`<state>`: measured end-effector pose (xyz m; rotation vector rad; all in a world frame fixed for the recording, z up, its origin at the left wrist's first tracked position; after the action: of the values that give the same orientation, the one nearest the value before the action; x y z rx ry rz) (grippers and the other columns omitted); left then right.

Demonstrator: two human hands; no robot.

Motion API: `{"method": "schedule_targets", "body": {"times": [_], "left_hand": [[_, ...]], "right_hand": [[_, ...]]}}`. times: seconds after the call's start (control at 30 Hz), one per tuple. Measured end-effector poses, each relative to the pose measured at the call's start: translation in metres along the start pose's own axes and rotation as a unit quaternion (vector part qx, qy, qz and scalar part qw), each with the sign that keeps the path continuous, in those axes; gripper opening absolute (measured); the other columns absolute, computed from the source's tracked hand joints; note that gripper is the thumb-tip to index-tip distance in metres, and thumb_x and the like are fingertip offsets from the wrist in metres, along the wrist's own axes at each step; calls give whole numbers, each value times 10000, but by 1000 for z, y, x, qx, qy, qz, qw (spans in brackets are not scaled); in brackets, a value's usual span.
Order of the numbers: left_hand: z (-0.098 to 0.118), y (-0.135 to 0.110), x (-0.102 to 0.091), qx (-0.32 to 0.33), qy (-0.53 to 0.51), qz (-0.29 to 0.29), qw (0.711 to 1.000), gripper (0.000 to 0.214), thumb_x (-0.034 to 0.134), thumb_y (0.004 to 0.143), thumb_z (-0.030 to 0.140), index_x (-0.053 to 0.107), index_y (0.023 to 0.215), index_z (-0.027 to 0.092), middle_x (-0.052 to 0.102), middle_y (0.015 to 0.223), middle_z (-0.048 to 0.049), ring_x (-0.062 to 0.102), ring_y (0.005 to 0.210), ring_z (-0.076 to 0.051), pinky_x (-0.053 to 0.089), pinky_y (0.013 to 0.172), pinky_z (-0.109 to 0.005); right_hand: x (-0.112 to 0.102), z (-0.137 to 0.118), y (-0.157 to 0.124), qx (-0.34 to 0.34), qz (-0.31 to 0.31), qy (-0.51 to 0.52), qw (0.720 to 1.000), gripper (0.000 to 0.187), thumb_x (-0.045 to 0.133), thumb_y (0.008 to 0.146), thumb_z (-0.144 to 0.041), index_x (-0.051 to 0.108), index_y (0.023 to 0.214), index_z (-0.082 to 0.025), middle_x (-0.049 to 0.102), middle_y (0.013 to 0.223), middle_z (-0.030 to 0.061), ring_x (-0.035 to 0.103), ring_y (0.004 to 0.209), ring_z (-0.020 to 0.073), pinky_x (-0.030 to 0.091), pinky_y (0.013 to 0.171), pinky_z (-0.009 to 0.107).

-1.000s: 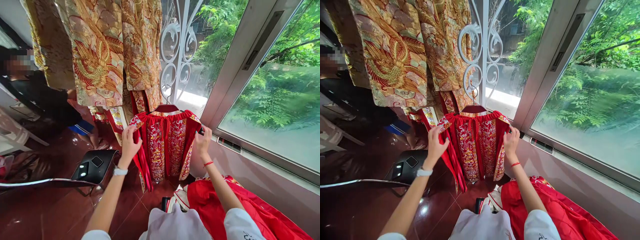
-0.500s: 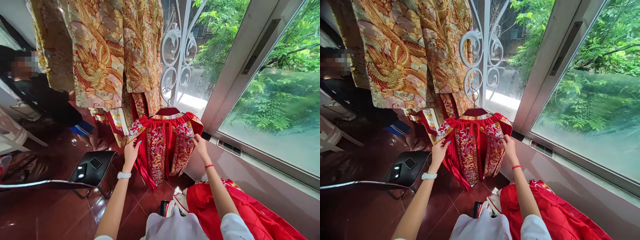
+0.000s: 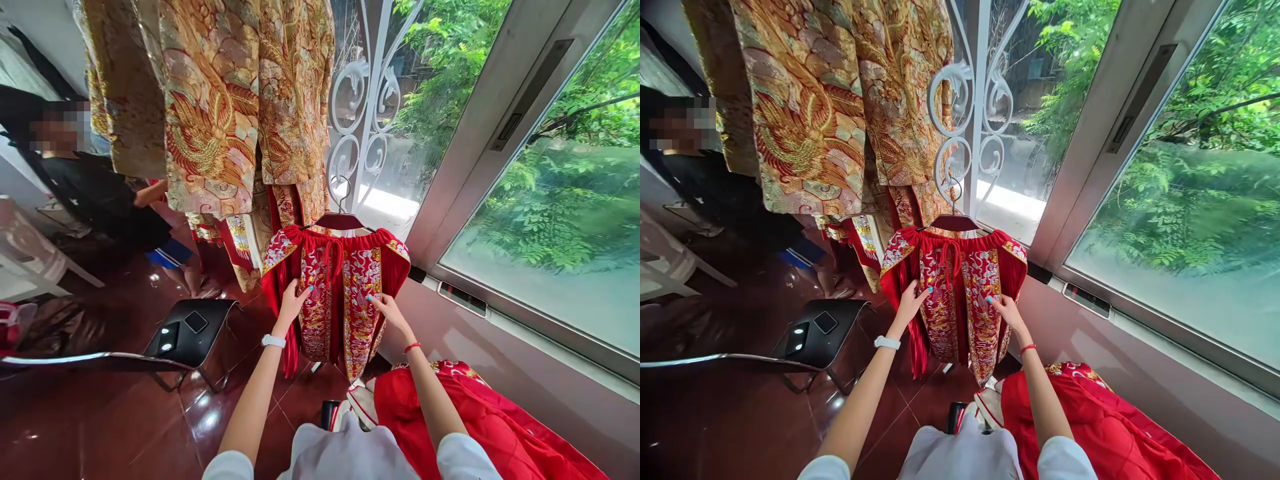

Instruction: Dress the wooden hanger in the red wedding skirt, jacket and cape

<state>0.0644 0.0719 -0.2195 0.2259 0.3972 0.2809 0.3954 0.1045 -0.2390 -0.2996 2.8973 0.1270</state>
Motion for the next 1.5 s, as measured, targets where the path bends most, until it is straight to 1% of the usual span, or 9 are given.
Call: {"method": "schedule_targets", "body": {"times": [0.17,0.3,0.47,0.53,0.77,1.0,1.2,1.37,1.5], "left_hand": [[-3,-18,-47,-8,-22,114,993,234,602,823,430,565,829,199,638,710,6,619,633,-151,501,616,-252],[13,-25,-54,2,20,77,997,220,632,807,414,597,833,199,646,754,-11,619,637,-155,509,592,-259],[69,3,-86,127,61,240,960,270,622,856,390,643,1029,184,674,1010,-78,657,929,-202,553,865,-346],[95,39,-96,159,92,229,956,289,611,860,362,656,1081,180,689,1075,-89,646,1011,-213,520,948,-360],[127,151,-85,83,117,-69,987,476,618,811,568,770,957,141,768,998,-91,660,951,-272,487,880,-349],[116,149,-89,43,30,-97,994,585,725,600,717,742,724,146,704,685,-38,588,651,-186,471,653,-295],[117,148,-97,9,27,-179,984,607,725,597,735,744,777,155,740,783,-98,661,733,-246,526,660,-335],[101,110,-116,106,40,-112,987,812,814,599,609,630,1272,193,664,1294,-144,623,1198,-297,508,1021,-419],[80,89,-123,108,30,-18,994,765,784,642,612,644,1241,158,670,1296,-168,650,1161,-307,481,1066,-481]], "right_hand": [[-45,6,-21,-40,159,-74,984,534,568,787,-697,641,762,-169,709,810,97,578,748,228,469,682,341],[-51,-13,-19,-40,90,-153,983,449,618,776,-639,650,723,-195,708,747,78,591,677,222,473,668,349],[-75,-99,8,-160,304,-120,932,392,620,816,-581,657,895,-199,693,828,68,620,734,207,504,694,334],[-81,-138,30,-206,373,-124,896,400,605,825,-573,649,956,-198,687,919,73,614,802,205,506,735,336],[-56,-167,106,-55,-61,-105,991,563,615,753,-724,474,571,-210,429,526,-24,384,544,121,298,491,263],[-54,-160,106,-165,95,-56,980,592,581,747,-754,434,572,-208,357,536,-40,291,543,93,228,497,261],[-59,-157,121,-111,-40,-12,993,498,681,734,-694,615,719,-200,587,632,-5,516,585,141,410,536,264],[-80,-136,100,-191,51,4,980,493,699,792,-588,698,1147,-247,733,1148,69,660,1052,234,525,918,358],[-78,-110,90,-178,79,15,981,535,706,759,-623,737,1105,-216,744,1150,84,656,1076,274,518,941,397]]}}
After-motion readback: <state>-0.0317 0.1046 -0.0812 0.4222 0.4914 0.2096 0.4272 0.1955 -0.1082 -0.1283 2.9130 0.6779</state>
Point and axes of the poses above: each hand's wrist, its own y-axis towards the middle knuckle, its own x-axis out of the palm, z = x × y, the point moved 4 cm from there along y, towards the middle knuckle
